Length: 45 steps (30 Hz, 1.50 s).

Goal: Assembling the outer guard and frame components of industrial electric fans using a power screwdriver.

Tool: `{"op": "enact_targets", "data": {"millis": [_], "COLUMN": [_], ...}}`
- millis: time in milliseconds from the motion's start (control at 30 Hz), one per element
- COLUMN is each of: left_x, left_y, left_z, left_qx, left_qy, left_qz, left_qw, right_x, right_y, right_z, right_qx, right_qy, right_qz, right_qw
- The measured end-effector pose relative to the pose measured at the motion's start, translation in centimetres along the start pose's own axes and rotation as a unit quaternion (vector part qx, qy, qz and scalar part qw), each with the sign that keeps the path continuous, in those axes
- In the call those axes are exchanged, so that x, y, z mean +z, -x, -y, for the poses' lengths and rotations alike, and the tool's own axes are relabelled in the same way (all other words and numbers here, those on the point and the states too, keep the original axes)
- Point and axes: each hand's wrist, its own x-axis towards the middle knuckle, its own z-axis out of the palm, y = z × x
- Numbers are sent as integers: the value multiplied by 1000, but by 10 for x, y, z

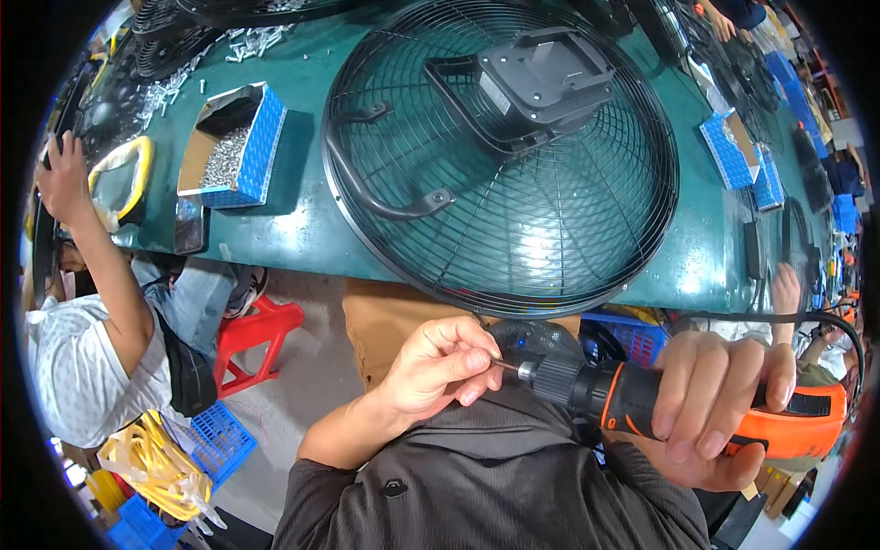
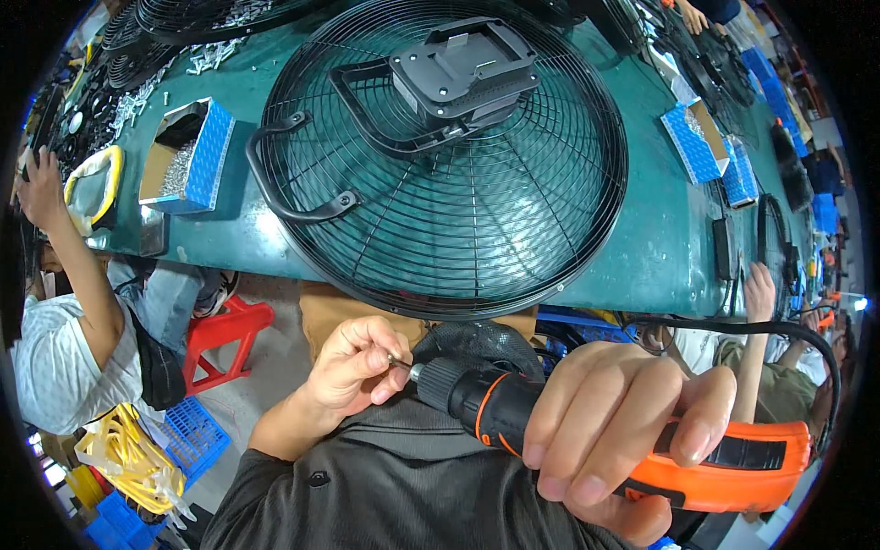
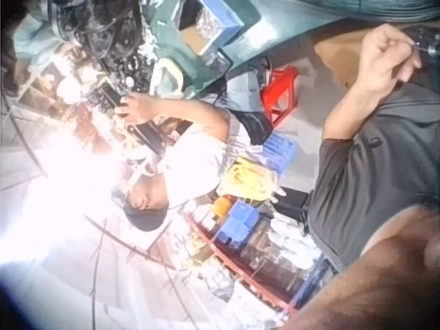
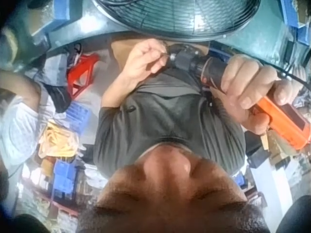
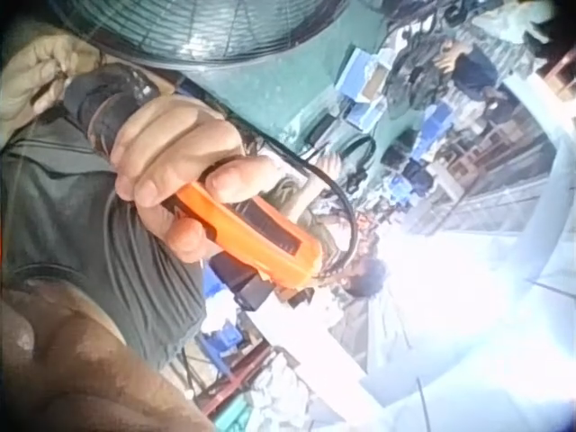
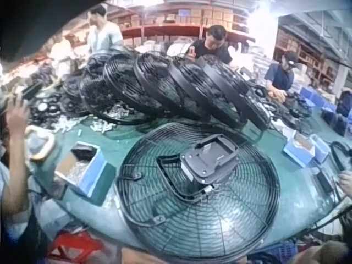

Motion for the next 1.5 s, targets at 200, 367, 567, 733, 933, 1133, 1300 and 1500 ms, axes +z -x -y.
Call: {"op": "enact_targets", "data": {"millis": [200, 367, 567, 733, 933, 1133, 1300, 1500], "left_x": [5, 11, 10, 8, 9, 6, 2, 6], "left_y": [3, 8, 6, 5, 6, 8, 8, 7], "left_z": [5, 8, 10, 9, 9, 10, -7, -33], "left_qx": [9, -32, -31, -45, -40, 16, 89, 204], "left_qy": [-57, 3, 17, -1, -32, -96, -255, -524], "left_qz": [-64, -103, -110, -112, -126, -97, -1, 5], "left_qw": [996, 994, 993, 993, 991, 991, 963, 827], "right_x": [0, 4, 1, 3, 3, -4, -8, -9], "right_y": [3, 5, 4, 6, 8, 8, 2, -5], "right_z": [-4, -8, -7, -9, -10, -5, 0, -8], "right_qx": [14, -7, -21, -5, -1, 15, 72, 103], "right_qy": [21, 35, 23, 41, 52, 49, 26, -8], "right_qz": [-4, -7, -33, -31, -21, -37, -83, -33], "right_qw": [1000, 999, 999, 999, 998, 998, 994, 994]}}
